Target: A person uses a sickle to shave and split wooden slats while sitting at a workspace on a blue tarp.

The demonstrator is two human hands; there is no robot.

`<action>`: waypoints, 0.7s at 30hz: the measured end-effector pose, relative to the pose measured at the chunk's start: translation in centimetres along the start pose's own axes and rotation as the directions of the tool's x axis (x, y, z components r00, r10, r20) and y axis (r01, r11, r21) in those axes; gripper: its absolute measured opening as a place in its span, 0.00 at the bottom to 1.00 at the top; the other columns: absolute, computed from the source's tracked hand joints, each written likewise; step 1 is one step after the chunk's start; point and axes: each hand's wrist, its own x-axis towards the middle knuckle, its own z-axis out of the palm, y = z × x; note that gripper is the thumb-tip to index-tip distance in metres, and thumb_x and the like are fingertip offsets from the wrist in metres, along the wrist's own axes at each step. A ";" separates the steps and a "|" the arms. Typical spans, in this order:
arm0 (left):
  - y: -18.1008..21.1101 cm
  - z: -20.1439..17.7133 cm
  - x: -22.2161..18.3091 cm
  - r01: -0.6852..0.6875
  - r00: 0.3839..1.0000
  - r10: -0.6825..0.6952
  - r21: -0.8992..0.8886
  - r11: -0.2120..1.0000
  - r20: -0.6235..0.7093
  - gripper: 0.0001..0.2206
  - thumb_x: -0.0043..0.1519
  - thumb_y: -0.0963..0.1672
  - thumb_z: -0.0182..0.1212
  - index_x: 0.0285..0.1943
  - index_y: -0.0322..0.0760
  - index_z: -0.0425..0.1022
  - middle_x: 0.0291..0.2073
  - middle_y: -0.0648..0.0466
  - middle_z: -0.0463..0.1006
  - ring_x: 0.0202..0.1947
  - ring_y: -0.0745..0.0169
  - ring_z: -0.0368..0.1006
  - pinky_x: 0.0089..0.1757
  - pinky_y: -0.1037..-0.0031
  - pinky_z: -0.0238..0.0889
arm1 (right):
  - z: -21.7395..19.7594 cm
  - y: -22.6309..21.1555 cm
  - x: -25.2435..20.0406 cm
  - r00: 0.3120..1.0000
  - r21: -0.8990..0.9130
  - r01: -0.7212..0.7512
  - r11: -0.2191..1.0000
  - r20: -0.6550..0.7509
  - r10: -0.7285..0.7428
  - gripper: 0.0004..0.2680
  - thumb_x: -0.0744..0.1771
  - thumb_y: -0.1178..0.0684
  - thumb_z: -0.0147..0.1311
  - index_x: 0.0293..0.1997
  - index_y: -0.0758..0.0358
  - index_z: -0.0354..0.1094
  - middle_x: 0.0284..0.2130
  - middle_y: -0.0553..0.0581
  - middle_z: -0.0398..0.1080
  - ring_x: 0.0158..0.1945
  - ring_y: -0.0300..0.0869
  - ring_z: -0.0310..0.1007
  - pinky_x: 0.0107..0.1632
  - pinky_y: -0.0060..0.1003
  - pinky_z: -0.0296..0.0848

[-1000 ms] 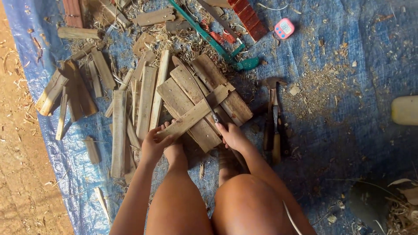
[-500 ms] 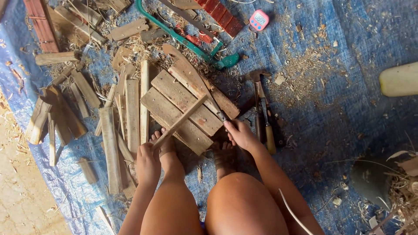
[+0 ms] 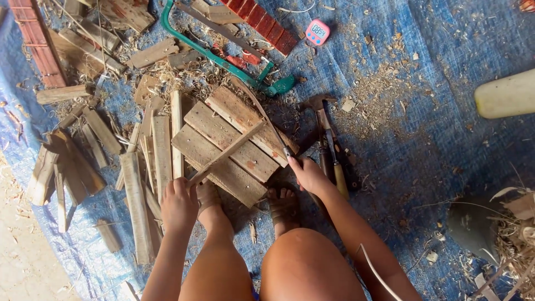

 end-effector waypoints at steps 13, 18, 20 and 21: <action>5.5 1.8 7.7 -0.397 0.917 0.391 0.264 0.879 0.077 0.16 0.65 0.57 0.54 0.41 0.48 0.66 0.24 0.59 0.71 0.23 0.59 0.76 0.24 0.68 0.70 | 1.4 1.6 0.5 0.999 0.029 -0.033 0.999 0.022 0.033 0.29 0.72 0.34 0.33 0.66 0.78 0.58 0.25 0.61 0.76 0.23 0.41 0.79 0.31 0.35 0.80; 5.0 2.0 7.9 -0.471 0.855 0.519 0.397 0.788 -0.016 0.17 0.67 0.58 0.51 0.34 0.49 0.66 0.19 0.62 0.65 0.13 0.65 0.70 0.18 0.74 0.64 | 1.0 0.9 0.2 0.999 0.051 -0.041 0.998 0.037 0.039 0.29 0.72 0.34 0.33 0.68 0.79 0.55 0.27 0.63 0.76 0.25 0.42 0.80 0.34 0.37 0.81; 4.6 2.9 8.0 -0.492 0.836 0.548 0.403 0.772 -0.028 0.17 0.68 0.57 0.49 0.35 0.49 0.65 0.19 0.62 0.65 0.12 0.65 0.69 0.18 0.74 0.63 | 0.4 0.5 -0.6 0.998 0.068 -0.043 0.997 0.039 0.041 0.29 0.72 0.34 0.33 0.69 0.79 0.54 0.27 0.63 0.76 0.25 0.42 0.80 0.34 0.36 0.81; 4.3 3.2 7.9 -0.509 0.821 0.570 0.412 0.756 -0.032 0.17 0.68 0.57 0.47 0.35 0.50 0.64 0.19 0.61 0.65 0.11 0.64 0.68 0.17 0.73 0.62 | 0.2 0.2 -1.0 0.998 0.082 -0.046 0.996 0.051 0.041 0.29 0.72 0.35 0.33 0.69 0.79 0.54 0.27 0.64 0.76 0.25 0.41 0.80 0.34 0.36 0.81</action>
